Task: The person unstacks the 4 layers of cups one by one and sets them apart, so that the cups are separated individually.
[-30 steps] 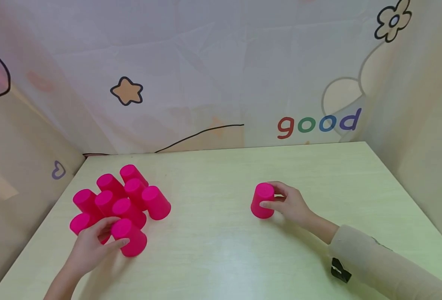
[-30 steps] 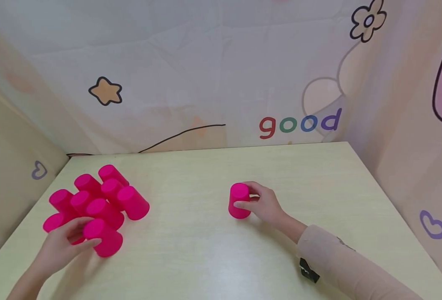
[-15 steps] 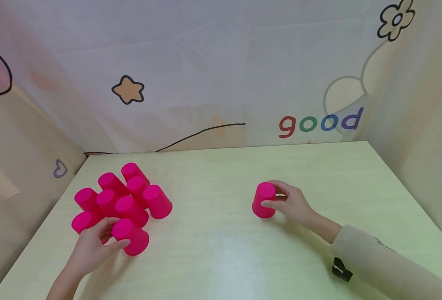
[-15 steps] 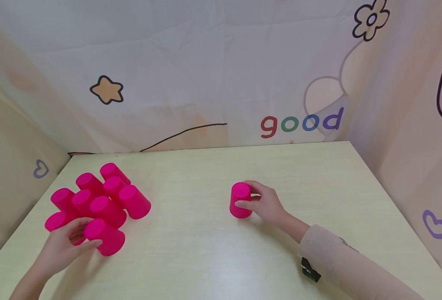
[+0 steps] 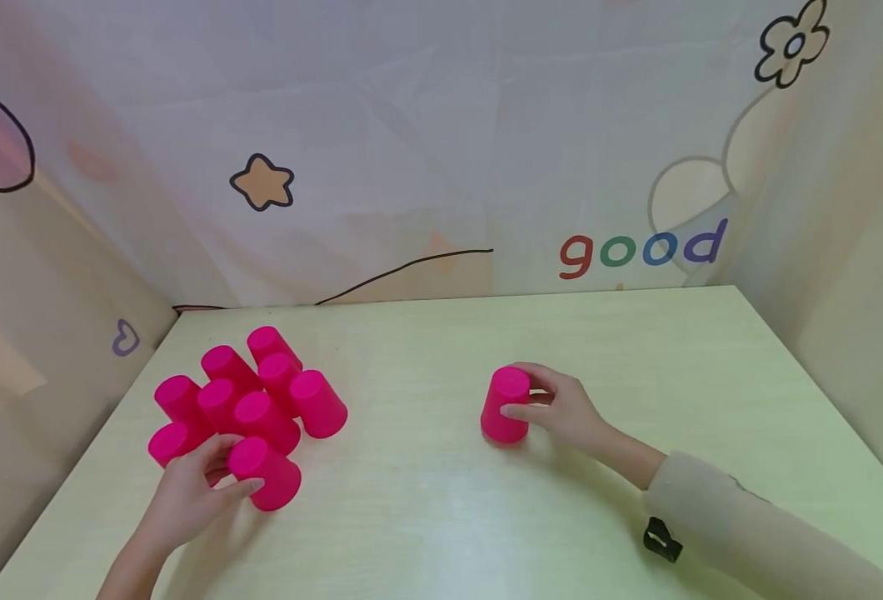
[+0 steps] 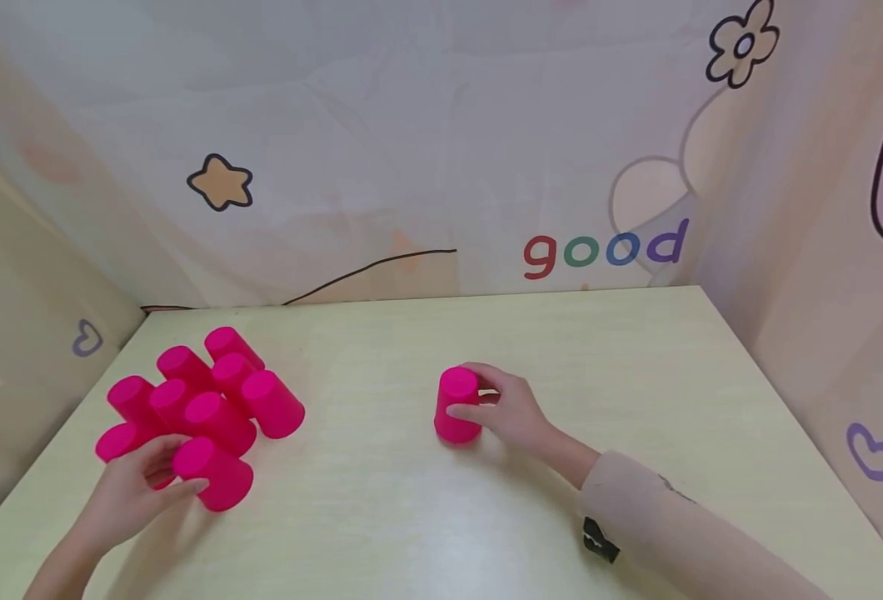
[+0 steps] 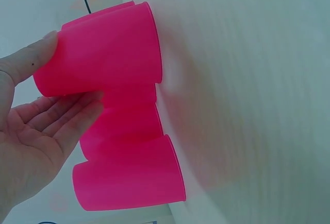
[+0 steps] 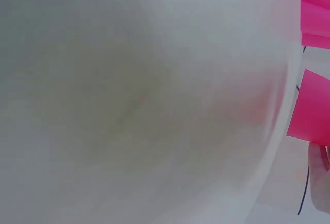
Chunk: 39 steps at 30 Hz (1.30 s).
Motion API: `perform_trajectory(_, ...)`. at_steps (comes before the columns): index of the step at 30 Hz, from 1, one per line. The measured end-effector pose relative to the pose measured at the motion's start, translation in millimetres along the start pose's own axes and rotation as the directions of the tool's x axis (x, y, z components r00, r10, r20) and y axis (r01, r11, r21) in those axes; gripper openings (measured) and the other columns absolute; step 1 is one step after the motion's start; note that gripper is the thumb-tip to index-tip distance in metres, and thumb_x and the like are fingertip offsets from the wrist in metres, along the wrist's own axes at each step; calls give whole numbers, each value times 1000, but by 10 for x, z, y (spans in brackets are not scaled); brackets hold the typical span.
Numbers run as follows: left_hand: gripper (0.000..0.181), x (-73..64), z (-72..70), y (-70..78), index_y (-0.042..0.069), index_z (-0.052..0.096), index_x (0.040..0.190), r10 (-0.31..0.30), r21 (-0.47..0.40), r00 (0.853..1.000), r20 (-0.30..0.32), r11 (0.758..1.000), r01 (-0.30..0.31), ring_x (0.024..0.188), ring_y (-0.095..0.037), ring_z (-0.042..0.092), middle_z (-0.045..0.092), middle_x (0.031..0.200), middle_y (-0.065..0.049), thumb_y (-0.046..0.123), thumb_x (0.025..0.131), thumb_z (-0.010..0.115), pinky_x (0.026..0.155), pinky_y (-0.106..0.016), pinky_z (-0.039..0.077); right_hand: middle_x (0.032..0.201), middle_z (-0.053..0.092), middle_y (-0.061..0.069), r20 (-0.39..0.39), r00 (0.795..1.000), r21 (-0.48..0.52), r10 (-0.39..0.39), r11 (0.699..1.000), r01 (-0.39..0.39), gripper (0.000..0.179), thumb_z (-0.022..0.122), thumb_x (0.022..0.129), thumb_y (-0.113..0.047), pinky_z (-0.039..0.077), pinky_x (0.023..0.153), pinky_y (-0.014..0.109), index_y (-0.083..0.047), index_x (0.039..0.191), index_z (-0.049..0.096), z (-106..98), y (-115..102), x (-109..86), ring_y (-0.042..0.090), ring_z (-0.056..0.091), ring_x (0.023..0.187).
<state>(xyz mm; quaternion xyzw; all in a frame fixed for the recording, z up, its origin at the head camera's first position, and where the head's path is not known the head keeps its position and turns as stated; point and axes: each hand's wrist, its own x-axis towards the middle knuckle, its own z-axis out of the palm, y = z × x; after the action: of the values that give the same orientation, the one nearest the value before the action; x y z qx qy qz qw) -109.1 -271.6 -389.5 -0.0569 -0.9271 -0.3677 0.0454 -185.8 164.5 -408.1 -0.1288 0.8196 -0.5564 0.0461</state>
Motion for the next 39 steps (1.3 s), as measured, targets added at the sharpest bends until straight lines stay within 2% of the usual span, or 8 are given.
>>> perform_trajectory(3, 47, 6, 0, -7, 0, 55, 111, -4, 2, 1000, 2, 1000, 4, 87, -24, 62, 60, 97, -8, 17, 73, 77, 75, -32, 53, 119, 54, 8, 4, 1000, 12, -27, 1000, 27, 60, 75, 76, -23, 51, 80, 33, -10, 128, 49, 57, -41, 52, 26, 54, 104)
perform_trajectory(5, 47, 8, 1, -12, 0, 55, 111, -6, 1, 1000, 3, 1000, 6, 87, -24, 61, 60, 98, -9, 17, 73, 77, 75, -33, 53, 118, 55, 10, 9, 1000, 21, -28, 999, 28, 57, 73, 77, -18, 51, 80, 33, -8, 128, 49, 99, -152, 50, 27, 54, 104)
perform_trajectory(10, 47, 12, 5, -10, -1, 56, 110, -6, -3, 1000, 0, 1000, 6, 87, -24, 62, 60, 97, -9, 16, 72, 77, 75, -33, 53, 118, 55, 10, 21, 999, 35, -35, 999, 34, 56, 73, 77, -14, 51, 79, 34, -8, 127, 50, 232, -261, 114, 28, 55, 102)
perform_trajectory(12, 47, 13, 10, -13, -1, 56, 110, -4, -4, 1000, -2, 1000, 4, 86, -24, 62, 60, 96, -9, 15, 72, 78, 75, -33, 53, 117, 56, 7, 27, 998, 48, -54, 997, 53, 55, 74, 76, -17, 52, 79, 33, -11, 126, 51, 288, -221, 178, 26, 56, 102)
perform_trajectory(20, 45, 14, 19, -33, -1, 57, 107, 24, -2, 1000, -14, 1000, -24, 84, -23, 63, 60, 94, -8, 11, 70, 78, 74, -32, 53, 112, 58, 4, 55, 994, 63, -94, 994, 91, 52, 74, 76, -16, 52, 76, 32, -12, 124, 54, 493, -323, 302, 23, 58, 97)
perform_trajectory(30, 44, 12, 6, -30, -1, 57, 106, 43, 1, 999, -21, 999, -43, 83, -23, 63, 60, 93, -8, 11, 70, 78, 73, -34, 53, 111, 60, 6, 96, 985, 76, -146, 987, 139, 51, 74, 76, -16, 51, 77, 30, -9, 123, 55, 817, -503, 512, 27, 57, 98)
perform_trajectory(39, 43, 2, 11, -43, -1, 57, 105, 58, -4, 997, -41, 998, -59, 81, -20, 63, 61, 91, -6, 11, 69, 79, 72, -33, 53, 109, 60, 0, 110, 984, 28, -141, 990, 139, 53, 75, 75, -21, 51, 72, 27, -14, 123, 55, 1150, -612, 723, 19, 56, 97)
